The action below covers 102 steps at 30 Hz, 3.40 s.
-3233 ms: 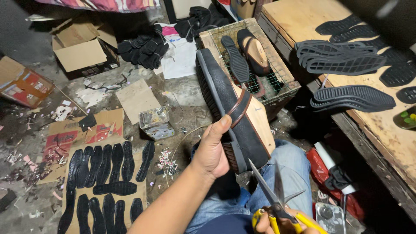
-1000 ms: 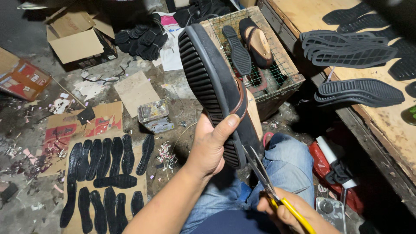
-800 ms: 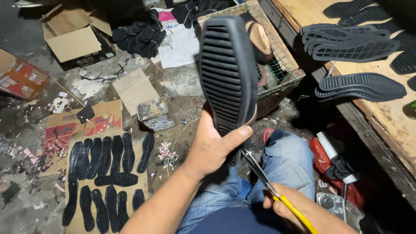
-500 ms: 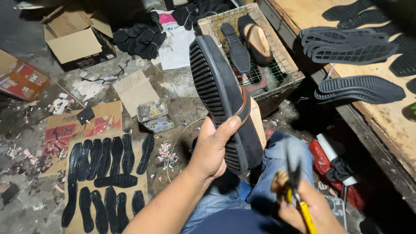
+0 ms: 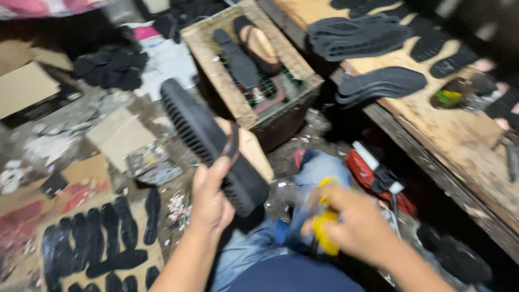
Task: The person sits on the floor and uses a curved metal tool to press and shape the sole of a black sandal. They repeatedly tap and adjust the sole edge, then briefly use yellow-handled scissors to trim a small section before continuing to work the sole with the metal tool.
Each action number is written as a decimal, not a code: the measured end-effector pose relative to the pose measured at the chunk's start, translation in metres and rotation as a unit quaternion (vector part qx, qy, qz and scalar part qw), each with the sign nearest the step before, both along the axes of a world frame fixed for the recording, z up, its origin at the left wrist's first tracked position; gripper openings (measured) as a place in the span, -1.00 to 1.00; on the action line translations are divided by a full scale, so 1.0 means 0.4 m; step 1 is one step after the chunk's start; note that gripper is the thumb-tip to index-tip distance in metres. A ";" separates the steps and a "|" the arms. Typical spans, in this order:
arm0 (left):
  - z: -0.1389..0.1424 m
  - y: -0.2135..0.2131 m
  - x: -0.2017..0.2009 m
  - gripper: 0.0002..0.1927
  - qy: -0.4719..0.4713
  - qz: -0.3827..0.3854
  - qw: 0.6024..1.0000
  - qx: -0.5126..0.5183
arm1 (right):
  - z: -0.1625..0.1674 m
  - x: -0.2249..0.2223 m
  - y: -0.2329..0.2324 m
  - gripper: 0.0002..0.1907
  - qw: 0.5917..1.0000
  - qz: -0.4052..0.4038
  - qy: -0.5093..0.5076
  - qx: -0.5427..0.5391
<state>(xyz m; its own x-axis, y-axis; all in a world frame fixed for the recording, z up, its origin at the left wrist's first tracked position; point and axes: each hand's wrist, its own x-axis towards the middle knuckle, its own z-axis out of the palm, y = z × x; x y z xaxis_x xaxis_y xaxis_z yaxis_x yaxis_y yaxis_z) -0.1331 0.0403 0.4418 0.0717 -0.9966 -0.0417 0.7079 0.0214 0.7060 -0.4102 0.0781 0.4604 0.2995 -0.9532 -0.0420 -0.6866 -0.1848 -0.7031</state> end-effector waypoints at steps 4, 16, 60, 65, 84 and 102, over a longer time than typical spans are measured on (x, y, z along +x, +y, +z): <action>-0.020 0.025 0.028 -0.31 0.081 -0.053 0.995 0.010 | 0.003 -0.195 -0.079 -0.51 0.929 -0.232 0.248 -0.145; 0.039 0.016 0.008 -0.35 0.116 -0.040 0.992 -0.030 | -0.162 -0.365 -0.071 -0.47 0.948 -0.195 0.250 -0.039; -0.246 0.010 0.105 -0.72 -0.296 -0.104 0.949 -0.002 | -0.198 0.224 -0.001 -0.79 0.960 0.254 -0.117 -0.020; -0.241 0.008 0.117 -0.72 -0.297 -0.102 0.949 0.007 | -0.203 0.250 -0.010 -0.77 0.968 0.203 -0.109 0.099; -0.288 0.008 0.144 -0.57 -0.304 -0.061 0.951 0.002 | -0.186 0.328 -0.068 -0.64 0.948 0.314 -0.052 0.020; -0.222 0.110 0.216 -0.31 -0.093 -0.494 0.852 0.145 | -0.140 0.156 -0.175 -0.51 0.981 0.159 -0.076 -0.082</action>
<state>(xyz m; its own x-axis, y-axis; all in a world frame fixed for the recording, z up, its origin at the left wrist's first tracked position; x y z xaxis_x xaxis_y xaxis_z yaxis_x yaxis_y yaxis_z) -0.0467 0.0843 0.3530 -0.7645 -0.5242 -0.3752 0.1550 -0.7144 0.6823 -0.3479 0.0083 0.4044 0.5746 -0.8002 0.1716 -0.4652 -0.4919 -0.7359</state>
